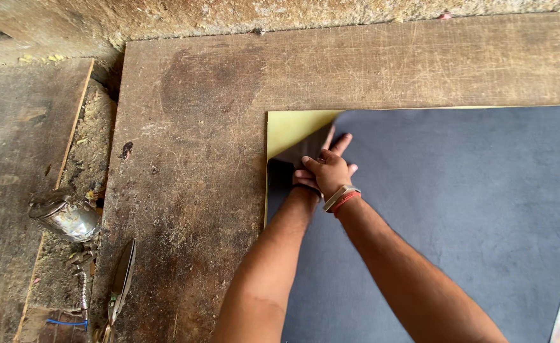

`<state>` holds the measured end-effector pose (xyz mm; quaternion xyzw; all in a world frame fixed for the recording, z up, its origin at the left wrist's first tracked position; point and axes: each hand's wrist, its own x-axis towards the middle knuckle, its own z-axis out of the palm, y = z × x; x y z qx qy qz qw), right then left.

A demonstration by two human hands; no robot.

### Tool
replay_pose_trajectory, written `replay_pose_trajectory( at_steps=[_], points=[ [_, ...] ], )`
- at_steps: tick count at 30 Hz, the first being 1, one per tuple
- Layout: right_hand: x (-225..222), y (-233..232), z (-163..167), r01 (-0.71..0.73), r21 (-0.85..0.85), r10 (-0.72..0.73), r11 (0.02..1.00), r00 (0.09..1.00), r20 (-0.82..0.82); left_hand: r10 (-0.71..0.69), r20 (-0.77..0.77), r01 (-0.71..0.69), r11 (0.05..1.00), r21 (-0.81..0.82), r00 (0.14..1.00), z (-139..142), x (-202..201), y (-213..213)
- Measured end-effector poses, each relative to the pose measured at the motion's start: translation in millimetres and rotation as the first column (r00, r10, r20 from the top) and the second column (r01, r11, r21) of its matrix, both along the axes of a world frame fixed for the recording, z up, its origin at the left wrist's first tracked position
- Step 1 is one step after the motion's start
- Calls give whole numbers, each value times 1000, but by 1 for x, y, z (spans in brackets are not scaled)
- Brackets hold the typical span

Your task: The person lays a dark fabric sheet over a light foam sheet on a work table, aligns it, and trims excess foam edges with a knife along a steel ruler. They then lift the fabric, apply spray adhesive to the foam with a spray gun, and fold and press the fabric back down onto the foam, smoothing it with their hands.

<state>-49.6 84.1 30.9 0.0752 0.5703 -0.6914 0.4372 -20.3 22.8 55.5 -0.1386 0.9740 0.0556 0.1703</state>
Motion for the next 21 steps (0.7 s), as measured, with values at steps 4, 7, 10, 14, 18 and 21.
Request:
replay_pose_trajectory(
  at_steps=[4,7,10,14,18,21],
  points=[
    [-8,37,-13,-67,348,272,935,763,-586,69,-99,-69,998,1,993,3,2,-47],
    [-15,87,-4,120,740,740,661,58,-670,119,-265,-117,993,24,957,-10,0,-67],
    [-38,108,10,190,884,904,426,-69,-421,151,-207,-148,989,30,967,-23,-8,-75],
    [-98,85,20,205,918,940,340,-57,-335,189,-179,-188,982,24,966,-28,-14,-79],
    [-116,64,21,212,924,947,320,-84,-309,229,-174,-230,973,13,958,-24,-16,-76],
    [-109,95,25,170,947,945,273,-230,-232,213,-233,-216,976,9,949,-22,-15,-70]
  ],
)
